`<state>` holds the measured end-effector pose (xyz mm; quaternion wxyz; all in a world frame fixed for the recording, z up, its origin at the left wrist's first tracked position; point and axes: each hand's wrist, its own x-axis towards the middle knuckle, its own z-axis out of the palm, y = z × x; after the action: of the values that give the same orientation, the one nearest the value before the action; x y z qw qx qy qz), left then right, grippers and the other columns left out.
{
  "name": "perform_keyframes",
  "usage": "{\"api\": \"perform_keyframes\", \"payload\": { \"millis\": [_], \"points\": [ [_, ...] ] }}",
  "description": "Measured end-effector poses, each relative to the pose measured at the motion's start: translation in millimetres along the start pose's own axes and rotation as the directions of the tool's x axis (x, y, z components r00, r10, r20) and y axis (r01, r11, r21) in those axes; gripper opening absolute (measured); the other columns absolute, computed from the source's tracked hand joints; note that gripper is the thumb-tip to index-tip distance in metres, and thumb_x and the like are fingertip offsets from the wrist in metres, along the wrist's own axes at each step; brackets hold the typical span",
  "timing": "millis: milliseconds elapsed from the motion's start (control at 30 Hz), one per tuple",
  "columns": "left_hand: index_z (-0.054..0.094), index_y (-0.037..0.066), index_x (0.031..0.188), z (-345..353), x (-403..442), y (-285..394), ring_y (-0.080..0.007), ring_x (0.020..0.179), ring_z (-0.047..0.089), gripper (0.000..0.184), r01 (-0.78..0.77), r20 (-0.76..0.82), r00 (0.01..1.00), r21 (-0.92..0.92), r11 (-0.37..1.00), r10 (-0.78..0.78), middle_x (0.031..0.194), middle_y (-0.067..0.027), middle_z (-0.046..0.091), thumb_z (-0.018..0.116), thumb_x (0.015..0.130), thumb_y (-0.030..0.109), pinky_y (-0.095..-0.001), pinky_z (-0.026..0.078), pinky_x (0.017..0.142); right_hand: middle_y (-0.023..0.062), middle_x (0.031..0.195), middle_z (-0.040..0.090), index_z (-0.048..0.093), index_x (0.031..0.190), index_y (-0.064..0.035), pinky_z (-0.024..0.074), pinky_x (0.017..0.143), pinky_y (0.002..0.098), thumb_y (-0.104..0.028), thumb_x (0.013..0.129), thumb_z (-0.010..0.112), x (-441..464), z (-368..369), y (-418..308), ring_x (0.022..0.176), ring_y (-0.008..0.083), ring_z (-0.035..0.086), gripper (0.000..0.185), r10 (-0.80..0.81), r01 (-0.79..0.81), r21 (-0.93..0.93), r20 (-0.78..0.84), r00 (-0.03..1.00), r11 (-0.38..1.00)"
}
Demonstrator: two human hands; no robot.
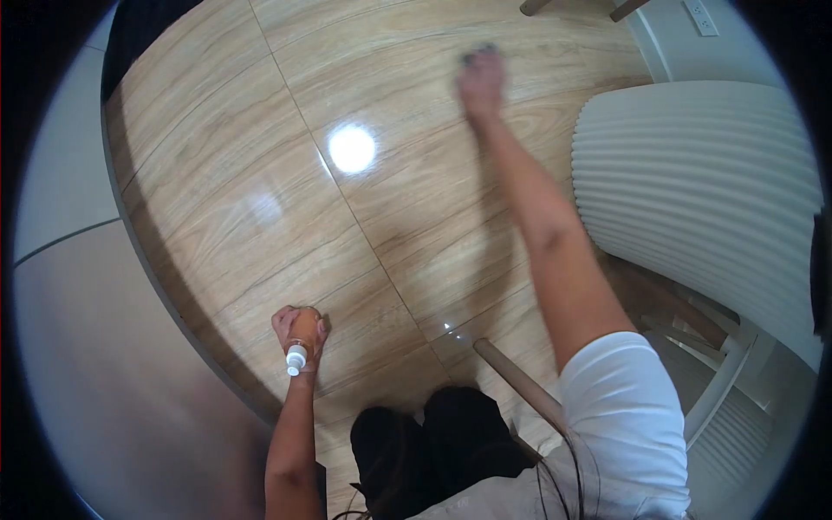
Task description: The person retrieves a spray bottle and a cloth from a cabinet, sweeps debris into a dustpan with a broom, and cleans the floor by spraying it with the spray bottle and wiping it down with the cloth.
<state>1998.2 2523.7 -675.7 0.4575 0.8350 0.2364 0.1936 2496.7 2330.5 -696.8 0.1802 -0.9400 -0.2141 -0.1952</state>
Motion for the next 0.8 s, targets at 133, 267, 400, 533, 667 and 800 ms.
{"api": "perform_keyframes", "payload": {
  "millis": [133, 267, 400, 533, 667, 800],
  "points": [
    [0.051, 0.004, 0.103, 3, -6, -6, -0.0242, 0.095, 0.046, 0.039, 0.013, -0.014, 1.000, -0.040, 0.999, -0.013, 0.100, -0.0114, 0.045, 0.071, 0.071, 0.011, -0.0356, 0.041, 0.085, 0.0212, 0.129, 0.045, 0.055, 0.115, -0.0065, 0.0270, 0.105, 0.0483, -0.018, 0.084, 0.051, -86, -73, 108, 0.123, 0.0376, 0.039, 0.034, 0.251, -0.260, -0.042, -0.147, 0.957, 0.965],
    [0.049, 0.006, 0.108, -1, -3, -4, -0.0275, 0.093, 0.049, 0.048, -0.019, 0.004, 1.000, -0.045, 0.999, 0.020, 0.101, -0.0133, 0.046, 0.077, 0.069, 0.011, -0.0383, 0.043, 0.081, 0.0207, 0.132, 0.043, 0.055, 0.116, -0.0059, 0.0262, 0.107, 0.0461, -0.015, 0.084, 0.052, -144, -78, 16, 0.125, 0.0372, 0.036, 0.033, 0.169, -0.168, 0.019, -0.067, 0.983, 0.986],
    [0.049, 0.004, 0.107, -1, -2, 15, -0.0233, 0.092, 0.050, 0.044, 0.035, -0.001, 0.999, -0.056, 0.998, -0.035, 0.100, -0.0114, 0.048, 0.075, 0.071, 0.007, -0.0360, 0.044, 0.081, 0.0175, 0.116, 0.052, 0.049, 0.117, 0.0016, 0.0290, 0.104, 0.0452, -0.007, 0.084, 0.051, -206, -59, -171, 0.115, 0.0367, 0.043, 0.034, -0.024, -0.019, 0.614, 0.061, 0.998, 0.789],
    [0.050, 0.001, 0.103, 3, -7, 47, -0.0169, 0.089, 0.050, 0.037, 0.272, -0.101, 0.936, -0.395, 0.877, -0.336, 0.099, -0.0067, 0.049, 0.074, 0.075, 0.006, -0.0300, 0.044, 0.080, 0.0166, 0.122, 0.049, 0.057, 0.112, -0.0080, 0.0350, 0.101, 0.0416, -0.008, 0.077, 0.060, -256, -100, -233, 0.119, 0.0325, 0.043, 0.035, -0.562, 0.355, 0.606, 0.190, 0.805, 0.712],
    [0.051, 0.002, 0.103, -22, -40, 68, -0.0188, 0.090, 0.050, 0.039, 0.033, -0.144, 0.987, -0.210, 0.977, -0.064, 0.099, -0.0081, 0.048, 0.073, 0.071, 0.003, -0.0307, 0.043, 0.080, 0.0164, 0.126, 0.049, 0.057, 0.111, -0.0009, 0.0271, 0.108, 0.0432, -0.011, 0.082, 0.051, -255, -87, -152, 0.121, 0.0348, 0.041, 0.032, -0.067, -0.007, 0.487, 0.134, 0.989, 0.874],
    [0.053, 0.005, 0.103, -39, -90, 88, -0.0227, 0.090, 0.049, 0.040, 0.030, -0.159, 0.985, -0.210, 0.977, -0.065, 0.097, -0.0093, 0.049, 0.075, 0.069, 0.008, -0.0358, 0.043, 0.081, 0.0165, 0.130, 0.044, 0.051, 0.120, -0.0075, 0.0298, 0.105, 0.0445, -0.018, 0.082, 0.054, -267, -140, 6, 0.123, 0.0327, 0.040, 0.039, 0.320, -0.338, -0.186, -0.124, 0.939, 0.922]
  ]
}}
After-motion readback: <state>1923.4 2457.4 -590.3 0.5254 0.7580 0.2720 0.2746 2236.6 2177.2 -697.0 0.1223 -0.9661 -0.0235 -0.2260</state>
